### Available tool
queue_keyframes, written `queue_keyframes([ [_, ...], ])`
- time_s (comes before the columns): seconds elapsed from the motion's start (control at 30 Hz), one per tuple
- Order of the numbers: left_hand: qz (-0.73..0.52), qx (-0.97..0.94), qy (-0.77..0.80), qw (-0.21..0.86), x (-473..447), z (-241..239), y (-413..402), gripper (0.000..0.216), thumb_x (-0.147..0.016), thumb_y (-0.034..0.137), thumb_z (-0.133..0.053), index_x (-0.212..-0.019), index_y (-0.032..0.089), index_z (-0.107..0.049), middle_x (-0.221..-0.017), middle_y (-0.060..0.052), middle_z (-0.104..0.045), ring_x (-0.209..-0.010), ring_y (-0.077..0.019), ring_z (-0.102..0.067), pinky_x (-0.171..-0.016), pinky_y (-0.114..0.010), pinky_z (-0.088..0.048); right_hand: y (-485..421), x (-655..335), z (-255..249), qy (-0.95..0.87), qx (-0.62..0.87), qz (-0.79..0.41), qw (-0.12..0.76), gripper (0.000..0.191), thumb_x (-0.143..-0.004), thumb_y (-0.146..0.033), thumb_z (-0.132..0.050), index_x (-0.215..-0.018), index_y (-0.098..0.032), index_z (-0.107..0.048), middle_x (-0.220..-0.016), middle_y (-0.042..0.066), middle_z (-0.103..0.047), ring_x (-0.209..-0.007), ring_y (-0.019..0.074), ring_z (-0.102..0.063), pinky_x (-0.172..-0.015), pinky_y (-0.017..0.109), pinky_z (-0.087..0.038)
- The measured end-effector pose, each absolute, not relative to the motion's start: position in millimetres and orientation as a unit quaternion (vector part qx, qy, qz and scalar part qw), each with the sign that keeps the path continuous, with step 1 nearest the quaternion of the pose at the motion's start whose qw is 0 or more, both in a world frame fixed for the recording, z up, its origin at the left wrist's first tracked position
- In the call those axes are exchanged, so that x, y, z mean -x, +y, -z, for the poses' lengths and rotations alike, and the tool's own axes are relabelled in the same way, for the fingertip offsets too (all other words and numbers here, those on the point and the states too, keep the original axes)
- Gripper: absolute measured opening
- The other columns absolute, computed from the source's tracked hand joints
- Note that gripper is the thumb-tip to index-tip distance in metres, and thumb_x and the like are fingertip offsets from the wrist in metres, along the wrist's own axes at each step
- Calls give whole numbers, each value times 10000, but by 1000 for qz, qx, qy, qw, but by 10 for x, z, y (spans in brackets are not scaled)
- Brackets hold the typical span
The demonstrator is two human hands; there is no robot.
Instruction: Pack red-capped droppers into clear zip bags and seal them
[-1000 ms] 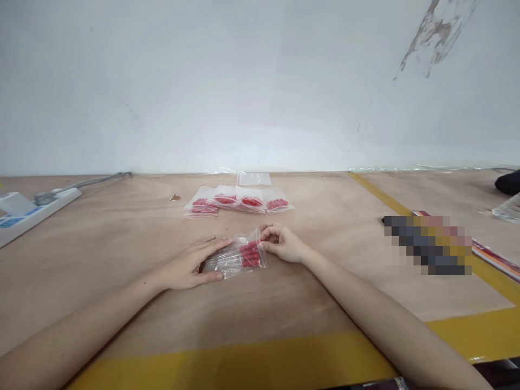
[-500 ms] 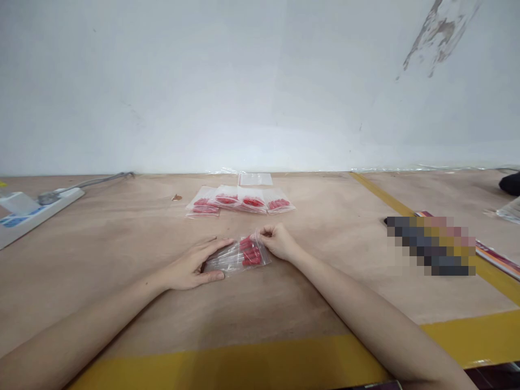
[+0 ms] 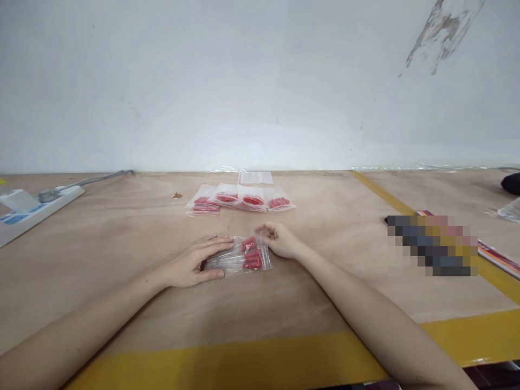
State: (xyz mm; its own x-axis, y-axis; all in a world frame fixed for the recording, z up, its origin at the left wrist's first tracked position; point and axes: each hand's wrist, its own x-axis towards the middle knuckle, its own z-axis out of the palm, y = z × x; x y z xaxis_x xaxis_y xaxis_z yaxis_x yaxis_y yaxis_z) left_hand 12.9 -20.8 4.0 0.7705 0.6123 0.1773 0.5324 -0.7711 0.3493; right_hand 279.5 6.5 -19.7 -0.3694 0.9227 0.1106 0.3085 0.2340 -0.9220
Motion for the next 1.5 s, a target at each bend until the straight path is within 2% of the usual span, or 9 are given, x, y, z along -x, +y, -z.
queue_keyframes([
  [0.2, -216, -905, 364, 39, -29, -1, -100, 369, -848, 426, -499, -1159, 237, -554, -1336, -62, -450, -1260, -245, -375, -1084, -495, -199, 36, -2838, 219, -704, 494, -378, 344, 283, -678, -424, -635, -723, -173, -512, -561, -33, -496, -496, 85, -434, -458, 207, -337],
  [0.37, -325, -841, 432, 19, -66, 10, -134, 279, -871, 355, -447, -1039, 208, -615, -1208, -66, -555, -1086, -219, -546, -948, -384, -444, -103, -2848, 134, -798, 443, -226, 340, 193, -739, -316, -600, -884, -192, -570, -741, 14, -563, -576, 99, -472, -517, 224, -387],
  [0.5, -285, -854, 429, 80, -288, -29, -361, 378, -860, 426, -467, -1139, 190, -561, -1226, -82, -543, -1104, -231, -534, -964, -391, -434, -145, -2815, 166, -852, 357, -158, 348, 243, -791, -299, -566, -1022, -239, -611, -1000, 68, -559, -688, 121, -524, -591, 255, -434],
  [0.63, -189, -890, 392, 134, -410, -33, -412, 585, -844, 474, -475, -1343, 197, -346, -1391, -115, -356, -1259, -281, -367, -1010, -448, -368, -132, -2753, 280, -847, 361, -137, 367, 135, -814, -314, -546, -831, -220, -641, -815, 37, -592, -611, 110, -517, -571, 245, -425],
  [0.73, -178, -904, 363, 137, -385, -39, -307, 566, -850, 394, -480, -1356, 199, -316, -1426, -112, -285, -1299, -276, -299, -1048, -442, -316, -186, -2692, 287, -850, 378, -100, 352, 120, -805, -322, -553, -796, -221, -617, -765, 27, -583, -613, 116, -517, -578, 243, -412],
  [1.03, -285, -902, 323, 15, -413, 21, -194, 261, -831, 273, -508, -1070, 180, -549, -1052, -69, -601, -917, -187, -594, -819, -314, -500, -214, -2493, 209, -837, 383, -83, 382, 70, -803, -258, -539, -805, -192, -561, -776, 34, -546, -627, 113, -508, -588, 231, -417],
  [1.27, -237, -945, 218, -61, -242, 34, -39, 267, -877, 256, -475, -1101, 158, -582, -1088, -85, -621, -973, -198, -604, -860, -328, -509, -138, -2711, 162, -884, 292, -96, 353, 204, -822, -285, -556, -986, -170, -592, -909, 64, -574, -727, 119, -548, -646, 237, -468],
  [1.37, -233, -951, 202, -25, -117, 39, -28, 335, -879, 267, -484, -1194, 163, -529, -1192, -98, -570, -1056, -192, -573, -910, -321, -489, -116, -2851, 159, -911, 247, 7, 330, 254, -855, -235, -502, -1095, -174, -557, -973, 79, -593, -800, 132, -559, -688, 254, -466],
  [1.5, -280, -936, 208, -36, -68, 87, -50, 317, -861, 272, -523, -1159, 167, -554, -1122, -92, -611, -970, -172, -617, -838, -288, -527, -80, -2836, 132, -905, 203, 225, 298, 175, -867, -166, -470, -984, -140, -597, -785, 56, -624, -705, 136, -544, -636, 277, -421],
])
